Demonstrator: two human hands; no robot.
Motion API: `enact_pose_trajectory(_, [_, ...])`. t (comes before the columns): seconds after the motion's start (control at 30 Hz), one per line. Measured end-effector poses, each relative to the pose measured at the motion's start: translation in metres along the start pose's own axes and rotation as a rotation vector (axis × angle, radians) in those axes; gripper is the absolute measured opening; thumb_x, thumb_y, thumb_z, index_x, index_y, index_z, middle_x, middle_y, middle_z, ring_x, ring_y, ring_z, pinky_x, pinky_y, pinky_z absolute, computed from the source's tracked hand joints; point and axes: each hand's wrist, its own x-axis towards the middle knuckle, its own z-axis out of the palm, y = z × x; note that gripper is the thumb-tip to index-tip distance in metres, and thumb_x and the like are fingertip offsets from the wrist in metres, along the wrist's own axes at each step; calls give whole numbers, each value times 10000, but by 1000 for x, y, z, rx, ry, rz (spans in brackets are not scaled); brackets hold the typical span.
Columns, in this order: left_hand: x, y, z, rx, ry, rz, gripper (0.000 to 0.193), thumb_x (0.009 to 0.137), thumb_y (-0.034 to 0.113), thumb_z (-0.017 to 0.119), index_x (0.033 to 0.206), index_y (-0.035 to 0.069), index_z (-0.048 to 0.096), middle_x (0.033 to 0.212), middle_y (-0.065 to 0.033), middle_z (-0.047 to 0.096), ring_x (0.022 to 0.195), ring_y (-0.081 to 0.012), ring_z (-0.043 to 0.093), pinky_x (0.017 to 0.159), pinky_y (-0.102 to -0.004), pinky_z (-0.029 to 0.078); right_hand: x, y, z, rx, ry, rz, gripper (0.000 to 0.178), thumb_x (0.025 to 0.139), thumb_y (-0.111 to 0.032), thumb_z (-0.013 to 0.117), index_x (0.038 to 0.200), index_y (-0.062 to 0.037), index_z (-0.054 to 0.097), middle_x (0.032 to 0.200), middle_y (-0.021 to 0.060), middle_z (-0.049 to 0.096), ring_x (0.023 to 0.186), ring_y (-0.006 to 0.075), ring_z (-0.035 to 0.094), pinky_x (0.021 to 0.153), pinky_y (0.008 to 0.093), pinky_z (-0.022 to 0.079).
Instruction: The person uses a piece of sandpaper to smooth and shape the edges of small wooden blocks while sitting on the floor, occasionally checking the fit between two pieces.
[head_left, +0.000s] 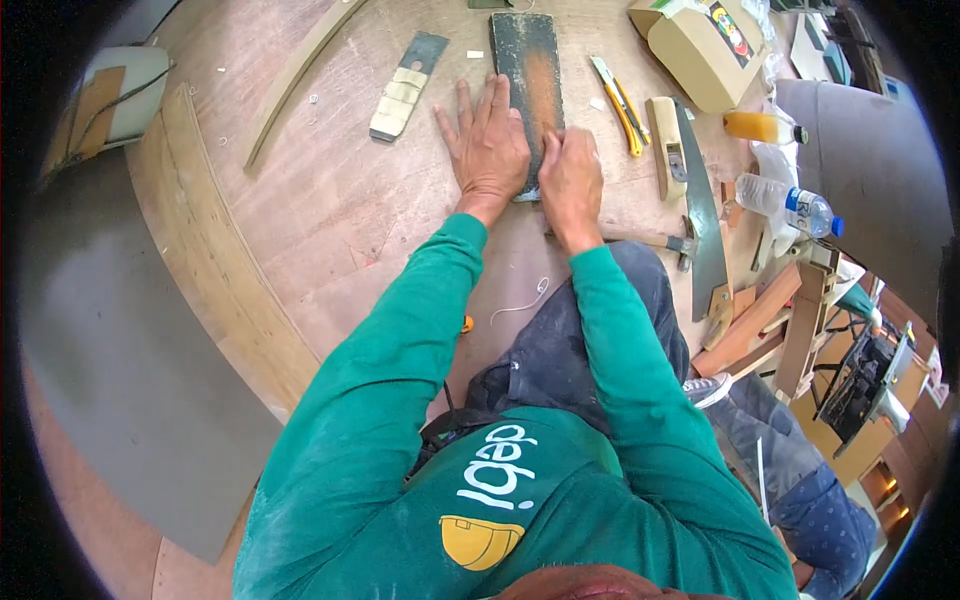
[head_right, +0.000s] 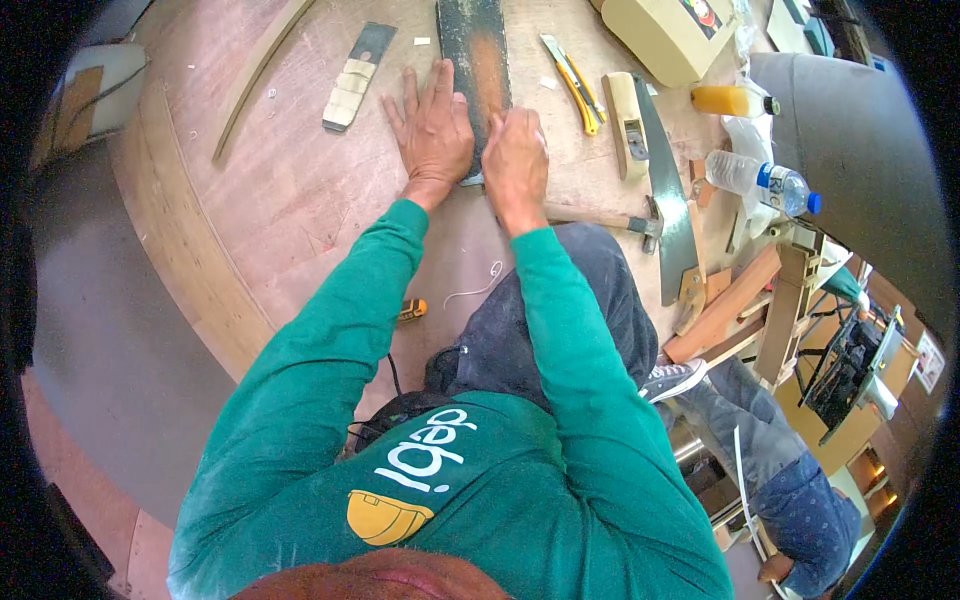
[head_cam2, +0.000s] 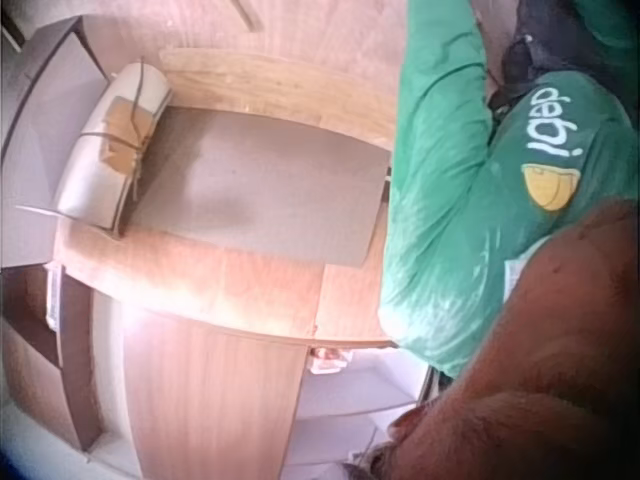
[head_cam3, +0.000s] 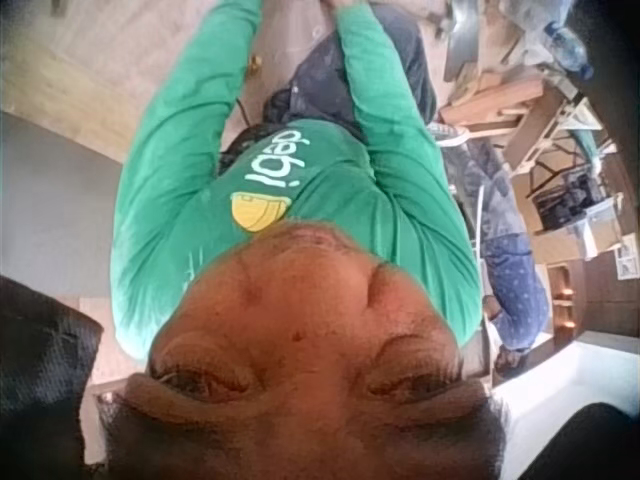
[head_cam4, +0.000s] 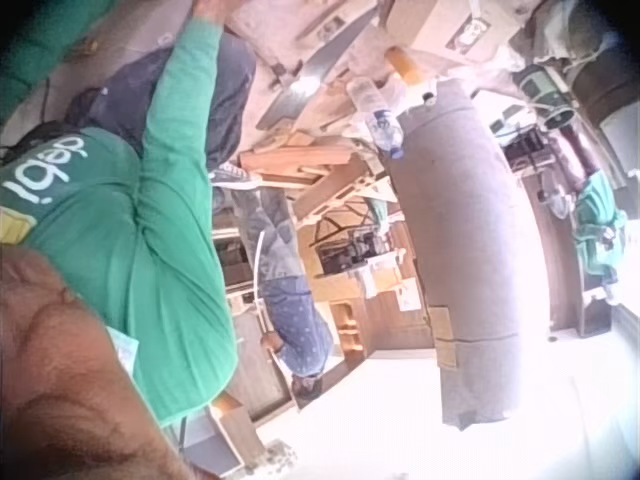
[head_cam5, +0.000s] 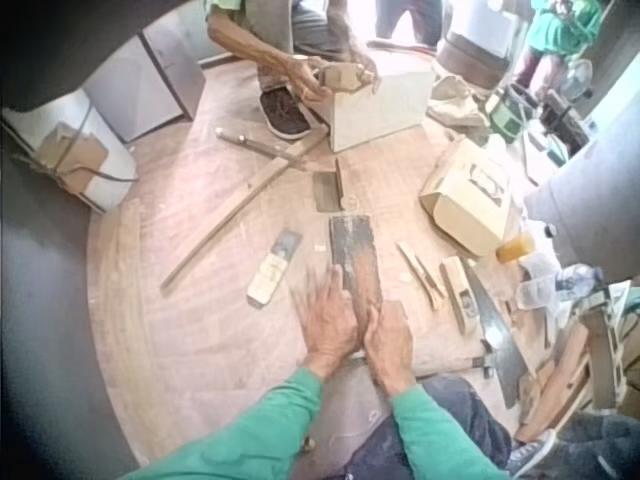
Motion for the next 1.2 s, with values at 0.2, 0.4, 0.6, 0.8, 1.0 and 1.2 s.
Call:
enact_pose_trajectory(0.2, [2, 14, 6, -30, -1, 46, 581, 1078, 292, 478, 1635, 126, 461, 1686, -66, 473, 1618, -410, 275, 1305, -676, 49, 103, 4, 13, -171, 97, -216, 189, 1011, -162, 592, 1053, -13, 701, 1106, 225, 654, 1028, 430, 647, 877, 542, 545])
enact_pose_trajectory(0.4, [0, 5, 0, -2, -9, 5, 585, 1083, 305, 468, 1638, 121, 454, 1686, -64, 474, 1622, -404, 267, 1305, -674, 50, 13, 7, 2, -33, -28, -7, 218, 1050, -208, 567, 1093, -17, 663, 1102, 244, 646, 1037, 444, 653, 886, 560, 539])
enact_pose_trajectory(0.6, [1, 6, 6, 23, 4, 34, 591, 1088, 317, 465, 1648, 130, 438, 1700, -57, 455, 1619, -399, 277, 1297, -684, 77, 76, -4, 12, -101, 80, -175, 201, 1036, -179, 577, 1056, -9, 684, 1089, 241, 663, 1036, 441, 673, 895, 547, 549])
enact_pose_trajectory(0.8, [3, -4, 17, 248, -27, 33, 586, 1099, 340, 462, 1655, 156, 439, 1696, -36, 462, 1606, -373, 313, 1288, -681, 126, 49, -2, 6, -157, -94, -32, 234, 998, -141, 611, 1184, -5, 652, 1237, 253, 629, 1128, 454, 651, 953, 547, 562])
enact_pose_trajectory(1.0, [3, -5, 18, 223, -16, 48, 593, 1109, 371, 454, 1669, 180, 414, 1712, -17, 439, 1602, -375, 318, 1283, -694, 133, 19, -6, -6, 121, 24, 19, 198, 944, -124, 671, 1110, -28, 718, 1138, 258, 673, 1122, 441, 666, 964, 540, 558])
enact_pose_trajectory(1.2, [-2, -2, 33, 261, -69, 88, 594, 1133, 412, 392, 1676, 170, 397, 1733, -24, 406, 1617, -359, 300, 1276, -696, 160, 115, -6, 10, 204, 118, 31, 193, 850, -97, 713, 1014, -7, 761, 1084, 262, 731, 1022, 441, 710, 901, 517, 584])
